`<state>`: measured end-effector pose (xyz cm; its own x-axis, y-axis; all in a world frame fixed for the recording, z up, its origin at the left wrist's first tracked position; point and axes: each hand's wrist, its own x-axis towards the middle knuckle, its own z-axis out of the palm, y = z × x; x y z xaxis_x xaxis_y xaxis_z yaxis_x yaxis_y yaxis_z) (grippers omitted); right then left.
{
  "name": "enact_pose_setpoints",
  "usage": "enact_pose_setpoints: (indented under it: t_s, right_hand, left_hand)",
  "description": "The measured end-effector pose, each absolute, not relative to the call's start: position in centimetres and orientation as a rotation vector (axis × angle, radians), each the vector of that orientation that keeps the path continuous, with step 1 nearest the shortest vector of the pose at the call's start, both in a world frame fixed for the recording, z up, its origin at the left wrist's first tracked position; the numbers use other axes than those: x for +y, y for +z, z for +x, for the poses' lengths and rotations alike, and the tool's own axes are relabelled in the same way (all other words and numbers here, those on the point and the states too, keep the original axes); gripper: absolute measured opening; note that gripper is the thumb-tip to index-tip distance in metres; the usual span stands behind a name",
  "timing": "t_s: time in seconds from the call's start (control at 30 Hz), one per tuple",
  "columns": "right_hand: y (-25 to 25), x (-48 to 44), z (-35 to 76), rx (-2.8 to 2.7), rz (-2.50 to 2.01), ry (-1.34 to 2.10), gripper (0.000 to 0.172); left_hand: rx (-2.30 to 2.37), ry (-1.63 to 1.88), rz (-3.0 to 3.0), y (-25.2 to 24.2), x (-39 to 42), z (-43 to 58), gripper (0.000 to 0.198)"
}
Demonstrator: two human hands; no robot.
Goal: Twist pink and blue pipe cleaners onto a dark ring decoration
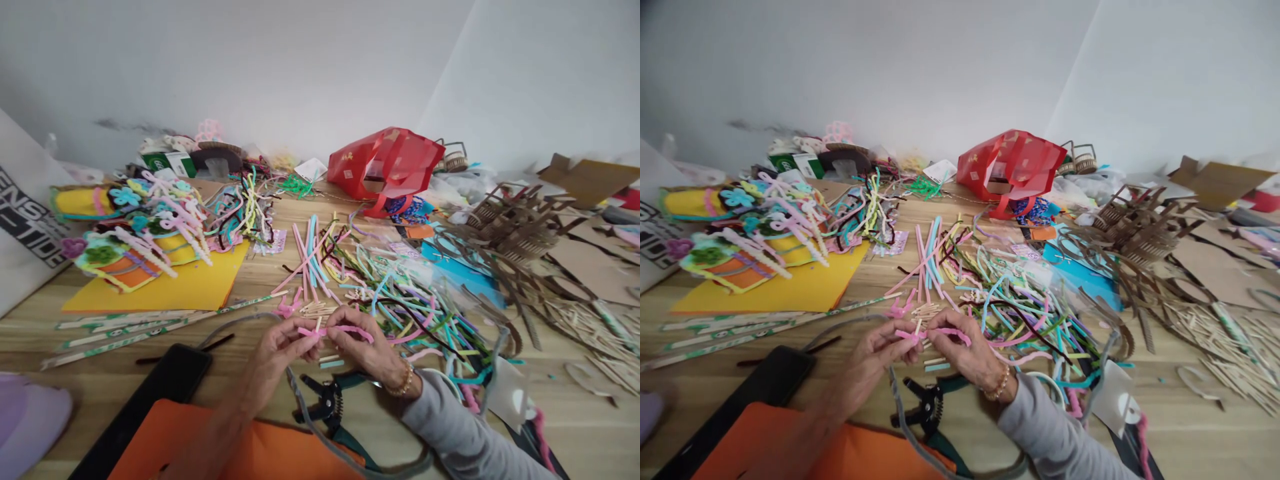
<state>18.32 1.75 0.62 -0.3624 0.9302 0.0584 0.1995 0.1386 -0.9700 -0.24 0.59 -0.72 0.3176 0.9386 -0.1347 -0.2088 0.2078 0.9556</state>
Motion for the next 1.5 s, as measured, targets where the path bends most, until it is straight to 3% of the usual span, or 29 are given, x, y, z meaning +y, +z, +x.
enact_pose_setpoints:
  t_s: [0.23,0.6,0.9,1.5]
  right_hand:
    - [0.8,1.5,18.0,-1.831,-1.076,1.179,0.016]
    - [0.2,0.9,18.0,-2.262,-0.854,0.514,0.011]
    - [-0.1,0.2,18.2,-2.478,-0.894,0.208,0.010]
    - [1.1,0.4,17.1,-2.108,-1.034,0.641,0.010]
  left_hand:
    - [1.004,1.031,1.107,-0.1,0.7,0.1,0.013]
    - [1.094,1.083,1.105,-0.8,0.6,0.6,0.010]
    - [1.272,1.037,1.600,-1.0,-0.2,0.6,0.012]
    - [1.193,1.111,1.573,-0.8,0.0,0.7,0.009]
